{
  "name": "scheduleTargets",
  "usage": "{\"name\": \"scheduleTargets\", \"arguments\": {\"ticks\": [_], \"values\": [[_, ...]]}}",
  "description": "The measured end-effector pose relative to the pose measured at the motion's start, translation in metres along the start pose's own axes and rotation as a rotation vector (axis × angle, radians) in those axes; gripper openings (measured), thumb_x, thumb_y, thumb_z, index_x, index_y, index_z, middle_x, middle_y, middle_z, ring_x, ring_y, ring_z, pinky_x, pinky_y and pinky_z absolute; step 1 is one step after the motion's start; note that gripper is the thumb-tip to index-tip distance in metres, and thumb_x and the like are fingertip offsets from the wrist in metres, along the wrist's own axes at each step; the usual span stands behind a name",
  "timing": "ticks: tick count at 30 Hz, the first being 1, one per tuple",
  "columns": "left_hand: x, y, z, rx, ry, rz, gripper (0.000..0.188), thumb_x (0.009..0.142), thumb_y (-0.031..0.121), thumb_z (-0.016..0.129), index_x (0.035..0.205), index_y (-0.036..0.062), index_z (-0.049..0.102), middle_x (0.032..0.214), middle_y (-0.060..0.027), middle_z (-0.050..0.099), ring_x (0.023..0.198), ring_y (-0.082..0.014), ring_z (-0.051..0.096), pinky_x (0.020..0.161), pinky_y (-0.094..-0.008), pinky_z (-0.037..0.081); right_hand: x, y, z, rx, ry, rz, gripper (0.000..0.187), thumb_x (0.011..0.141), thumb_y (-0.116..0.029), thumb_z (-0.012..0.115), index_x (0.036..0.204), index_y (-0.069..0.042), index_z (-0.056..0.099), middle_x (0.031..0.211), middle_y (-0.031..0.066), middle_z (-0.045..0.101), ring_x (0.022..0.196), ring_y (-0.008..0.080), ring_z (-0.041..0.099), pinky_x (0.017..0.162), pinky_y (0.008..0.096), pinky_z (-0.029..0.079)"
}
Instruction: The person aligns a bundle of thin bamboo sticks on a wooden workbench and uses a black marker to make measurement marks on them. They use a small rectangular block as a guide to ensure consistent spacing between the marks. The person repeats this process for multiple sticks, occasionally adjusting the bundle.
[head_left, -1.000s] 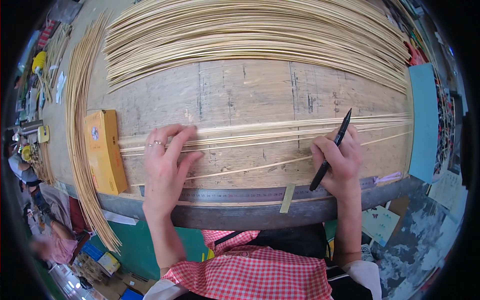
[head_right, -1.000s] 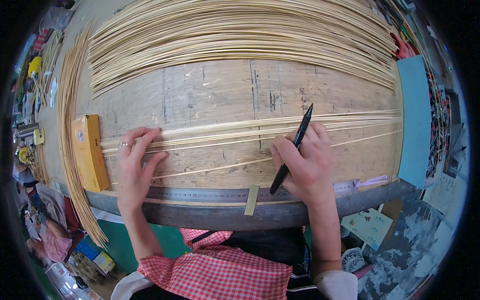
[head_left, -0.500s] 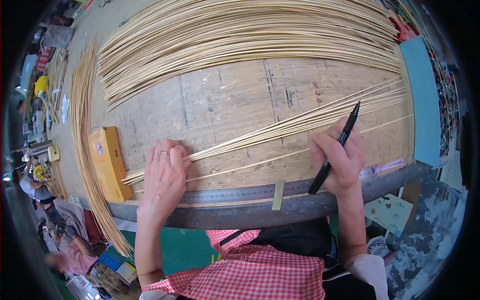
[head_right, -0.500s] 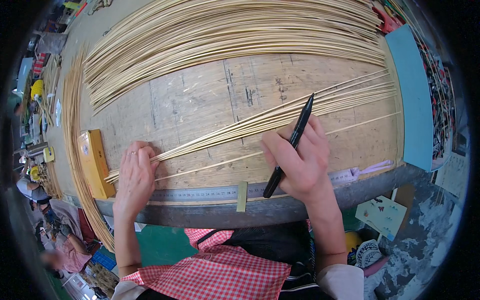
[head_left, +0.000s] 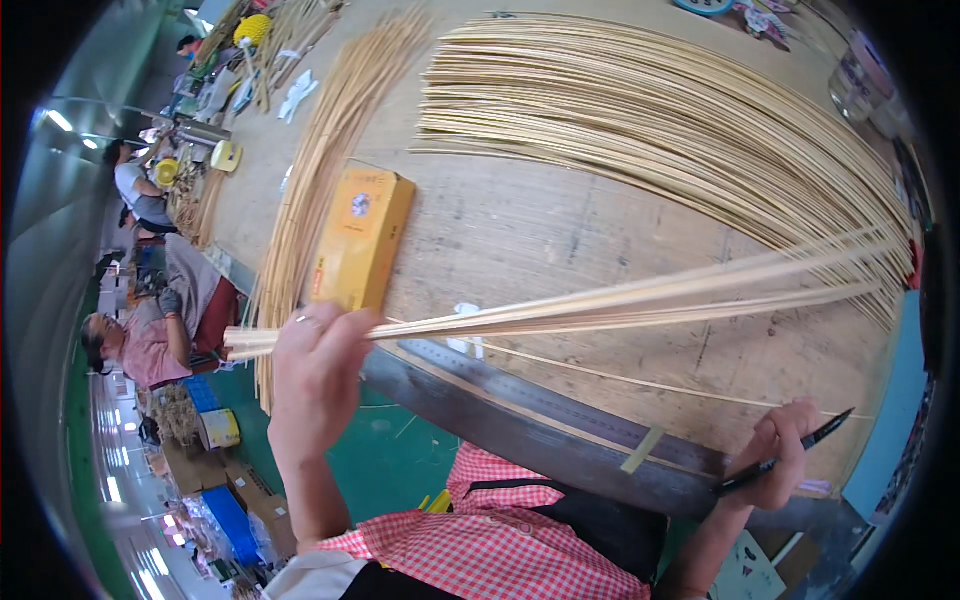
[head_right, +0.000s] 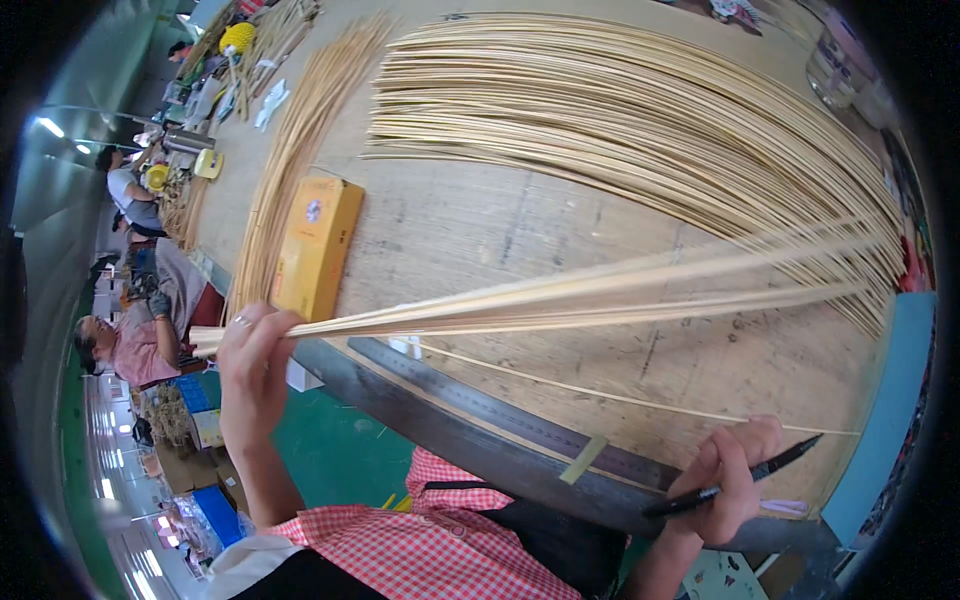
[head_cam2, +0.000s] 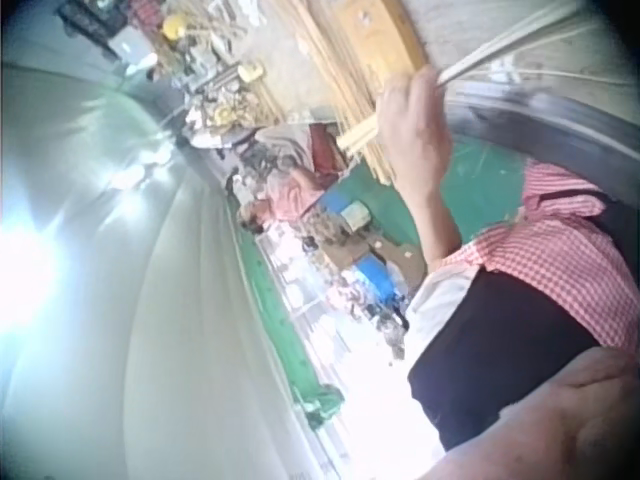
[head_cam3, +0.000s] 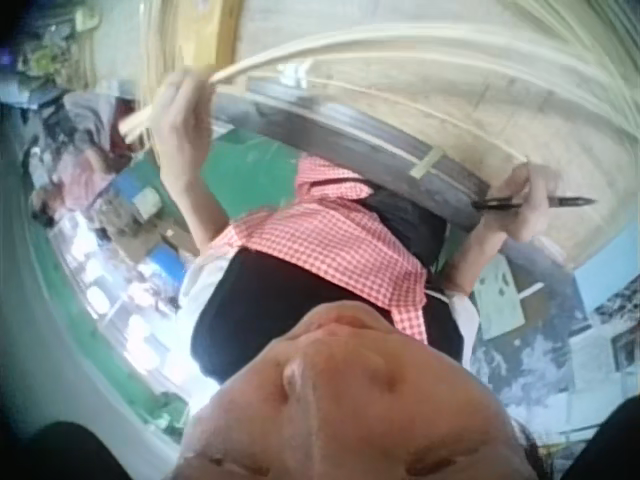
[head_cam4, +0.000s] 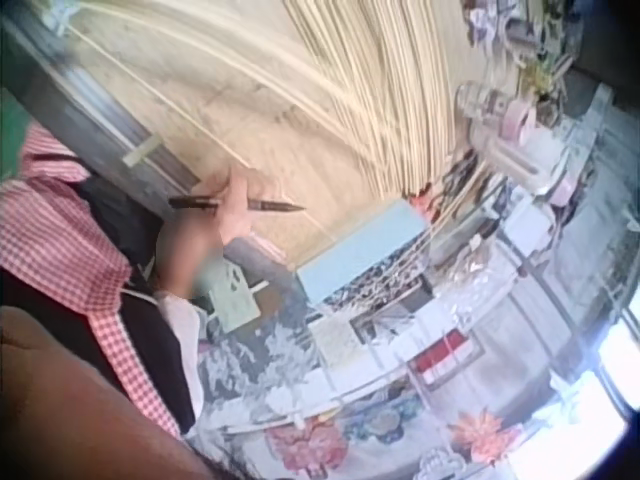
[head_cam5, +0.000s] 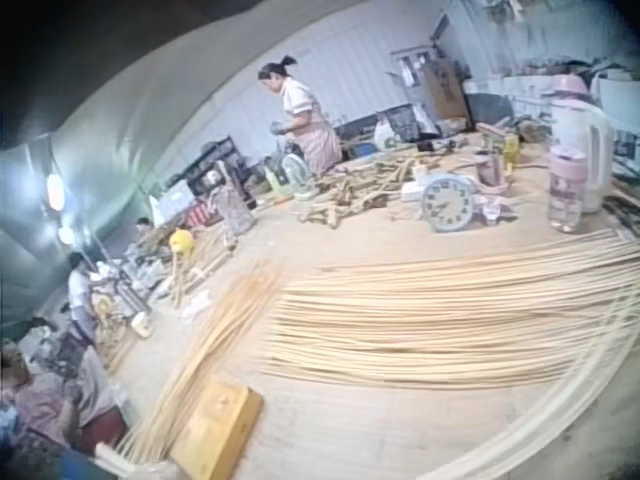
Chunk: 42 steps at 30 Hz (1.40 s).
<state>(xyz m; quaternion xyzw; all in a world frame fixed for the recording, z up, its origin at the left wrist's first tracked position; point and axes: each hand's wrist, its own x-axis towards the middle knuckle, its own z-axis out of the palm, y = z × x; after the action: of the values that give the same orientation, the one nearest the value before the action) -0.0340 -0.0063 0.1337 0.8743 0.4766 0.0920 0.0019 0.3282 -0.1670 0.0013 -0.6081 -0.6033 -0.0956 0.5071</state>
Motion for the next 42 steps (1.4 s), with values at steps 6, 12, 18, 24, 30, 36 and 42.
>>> {"name": "scheduleTargets", "arguments": {"ticks": [6,12,18,24,30,36,42], "values": [[-0.096,-0.080,-0.010,-0.099,0.254,-0.422,0.016,0.103,0.005,0.050,0.106,-0.0032,0.063,0.088,-0.0114,0.060,0.078,-0.0199,0.055,0.072,-0.0314,0.043,-0.005,-0.002,0.000,0.059,-0.042,0.078,0.014,0.097,-0.007,0.064,0.103,0.005,0.061,0.071,0.0089,0.052,0.065,0.0230,0.047,0.065,0.0418,0.040],[-0.151,-0.184,0.013,-0.046,0.421,-0.594,0.021,0.106,0.011,0.050,0.113,-0.0032,0.064,0.094,-0.0125,0.066,0.083,-0.0194,0.059,0.076,-0.0324,0.046,0.005,-0.002,0.008,0.005,-0.044,0.009,0.011,0.096,-0.003,0.063,0.104,0.004,0.060,0.073,0.0104,0.054,0.065,0.0258,0.050,0.066,0.0432,0.043],[-0.155,-0.268,0.061,0.265,0.274,-0.680,0.027,0.103,0.011,0.053,0.126,0.0010,0.066,0.103,-0.0187,0.063,0.095,-0.0379,0.061,0.084,-0.0451,0.048,0.004,-0.002,0.007,-0.014,-0.086,0.029,0.011,0.093,0.003,0.062,0.103,0.005,0.060,0.075,0.0140,0.058,0.067,0.0296,0.054,0.066,0.0444,0.046],[-0.144,-0.298,0.083,0.319,0.243,-0.576,0.032,0.104,0.013,0.052,0.132,0.0017,0.064,0.122,-0.0207,0.058,0.112,-0.0349,0.056,0.097,-0.0428,0.046,0.005,-0.003,0.011,-0.036,-0.093,0.087,0.010,0.090,0.007,0.063,0.100,0.006,0.061,0.075,0.0157,0.058,0.067,0.0313,0.056,0.067,0.0423,0.048],[-0.093,-0.211,0.058,0.206,0.432,-0.439,0.035,0.105,0.008,0.049,0.138,-0.0015,0.057,0.134,-0.0208,0.056,0.127,-0.0356,0.054,0.107,-0.0426,0.042,0.028,-0.004,0.014,-0.215,-0.249,0.140,0.019,0.089,0.003,0.068,0.107,0.002,0.064,0.097,0.0207,0.067,0.089,0.0401,0.065,0.081,0.0453,0.052],[-0.033,-0.059,0.082,-0.118,0.341,-0.179,0.037,0.092,-0.008,0.057,0.128,-0.0011,0.063,0.132,-0.0173,0.061,0.127,-0.0345,0.057,0.106,-0.0425,0.044,0.098,0.023,0.050,-0.311,-0.463,0.032,0.032,0.083,0.000,0.071,0.114,0.000,0.062,0.120,0.0199,0.064,0.109,0.0397,0.060,0.089,0.0457,0.049],[-0.016,0.016,0.114,-0.463,0.012,-0.044,0.040,0.088,-0.007,0.063,0.126,0.0048,0.065,0.130,-0.0135,0.061,0.129,-0.0348,0.057,0.116,-0.0536,0.035,0.123,0.053,0.096,-0.383,-0.554,-0.089,0.030,0.085,-0.002,0.071,0.113,0.000,0.061,0.115,0.0171,0.063,0.106,0.0360,0.059,0.086,0.0434,0.049]]}}
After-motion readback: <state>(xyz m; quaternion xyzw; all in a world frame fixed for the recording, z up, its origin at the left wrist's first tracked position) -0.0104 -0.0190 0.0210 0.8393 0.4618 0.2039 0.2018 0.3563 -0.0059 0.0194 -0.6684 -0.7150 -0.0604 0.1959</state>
